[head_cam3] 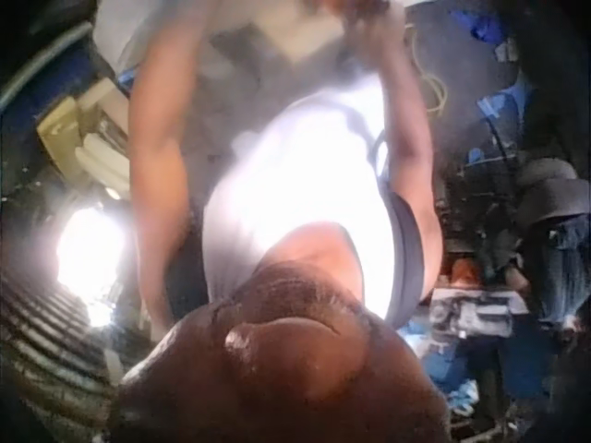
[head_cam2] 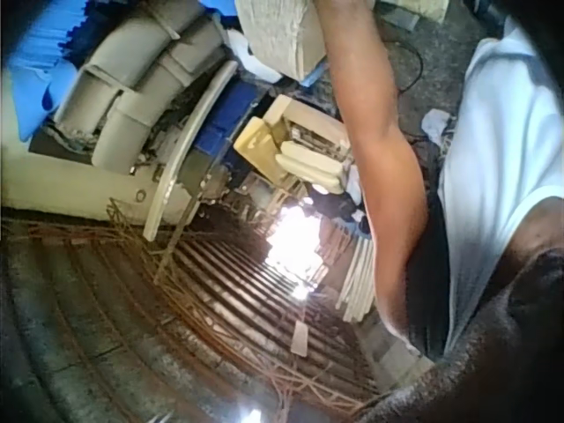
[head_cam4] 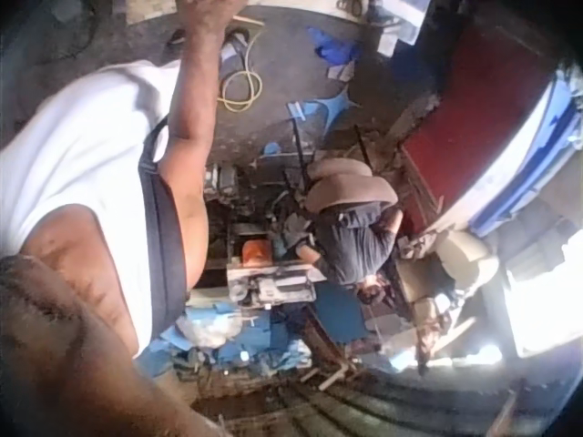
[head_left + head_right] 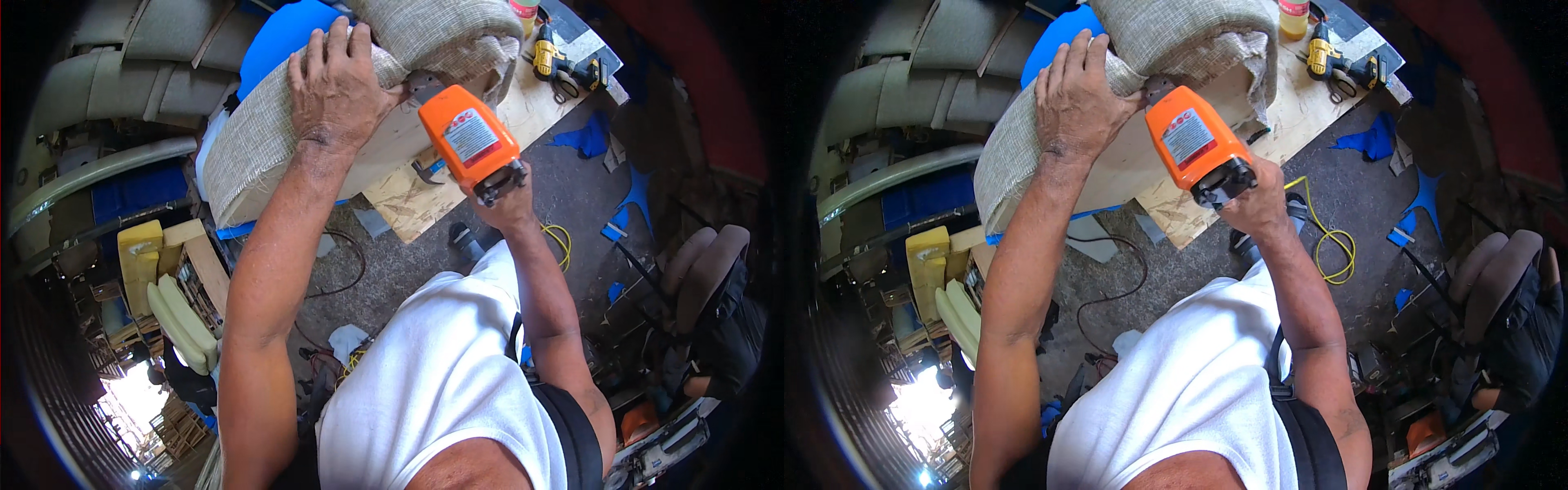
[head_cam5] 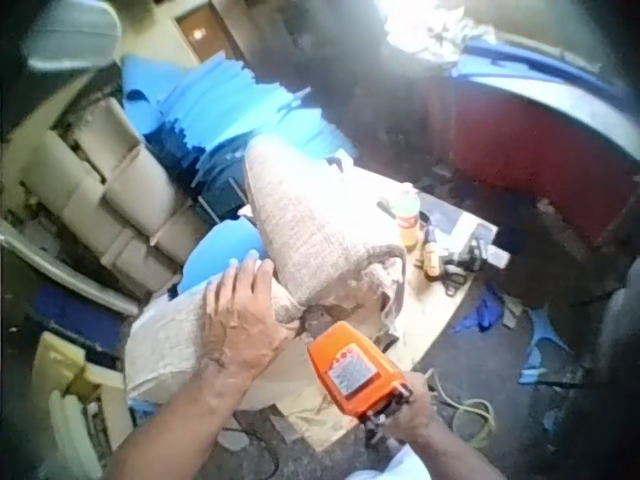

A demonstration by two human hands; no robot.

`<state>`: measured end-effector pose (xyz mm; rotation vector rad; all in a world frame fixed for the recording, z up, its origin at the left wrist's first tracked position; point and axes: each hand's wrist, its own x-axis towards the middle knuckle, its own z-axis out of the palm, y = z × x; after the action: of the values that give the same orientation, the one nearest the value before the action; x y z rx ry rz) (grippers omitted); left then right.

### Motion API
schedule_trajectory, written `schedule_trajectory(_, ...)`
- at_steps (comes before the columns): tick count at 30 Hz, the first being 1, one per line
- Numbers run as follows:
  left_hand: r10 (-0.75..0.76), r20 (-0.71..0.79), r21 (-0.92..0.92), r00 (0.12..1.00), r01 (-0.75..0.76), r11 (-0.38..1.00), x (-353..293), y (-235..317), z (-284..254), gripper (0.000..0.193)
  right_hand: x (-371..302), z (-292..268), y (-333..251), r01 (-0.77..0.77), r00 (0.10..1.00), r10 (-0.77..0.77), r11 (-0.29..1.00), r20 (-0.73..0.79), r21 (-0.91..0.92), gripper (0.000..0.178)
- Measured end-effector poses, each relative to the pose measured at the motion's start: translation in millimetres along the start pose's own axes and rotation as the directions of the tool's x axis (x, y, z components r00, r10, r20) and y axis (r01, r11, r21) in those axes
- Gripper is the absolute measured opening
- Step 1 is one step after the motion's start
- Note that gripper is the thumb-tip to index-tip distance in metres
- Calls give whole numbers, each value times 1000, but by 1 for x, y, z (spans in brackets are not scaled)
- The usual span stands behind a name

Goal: Applying foam and fabric to a furniture frame using upholstery tools like a stapler, hammer, and drill.

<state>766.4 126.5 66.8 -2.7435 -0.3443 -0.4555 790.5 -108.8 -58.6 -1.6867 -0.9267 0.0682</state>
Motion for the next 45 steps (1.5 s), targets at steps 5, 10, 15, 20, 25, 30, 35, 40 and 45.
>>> schedule_trajectory(5,-12,27,30,1000,11,999,1,7,-3,95,1,4,-8,-123,991,131,976,-35,180,42)
schedule_trajectory(10,-7,57,8,998,7,1000,1,4,-1,94,-3,9,-3,-133,989,140,982,-48,132,36)
schedule_trajectory(15,-3,57,-3,998,3,1000,-1,1,1,95,-9,8,-13,-179,982,189,965,-33,194,34)
schedule_trajectory(20,1,58,-17,998,0,1000,1,3,-1,91,-8,9,-25,-145,987,158,965,-42,218,34)
schedule_trajectory(25,37,5,56,999,-37,998,-2,-5,10,81,-1,15,-24,-126,990,135,974,-39,186,33)
schedule_trajectory(30,29,29,-16,999,-28,999,-3,-1,6,75,-6,15,-28,-77,995,89,978,-52,192,33)
schedule_trajectory(35,66,36,-41,997,-64,997,-1,-3,4,79,-10,18,-22,-164,982,175,974,-64,154,34)
schedule_trajectory(40,75,45,-18,996,-75,997,-3,-12,10,91,-32,-19,-7,-275,961,275,951,21,142,36)
schedule_trajectory(45,154,-140,-95,978,-168,981,-5,-2,-9,79,-65,-72,23,-750,654,756,651,20,-114,62)
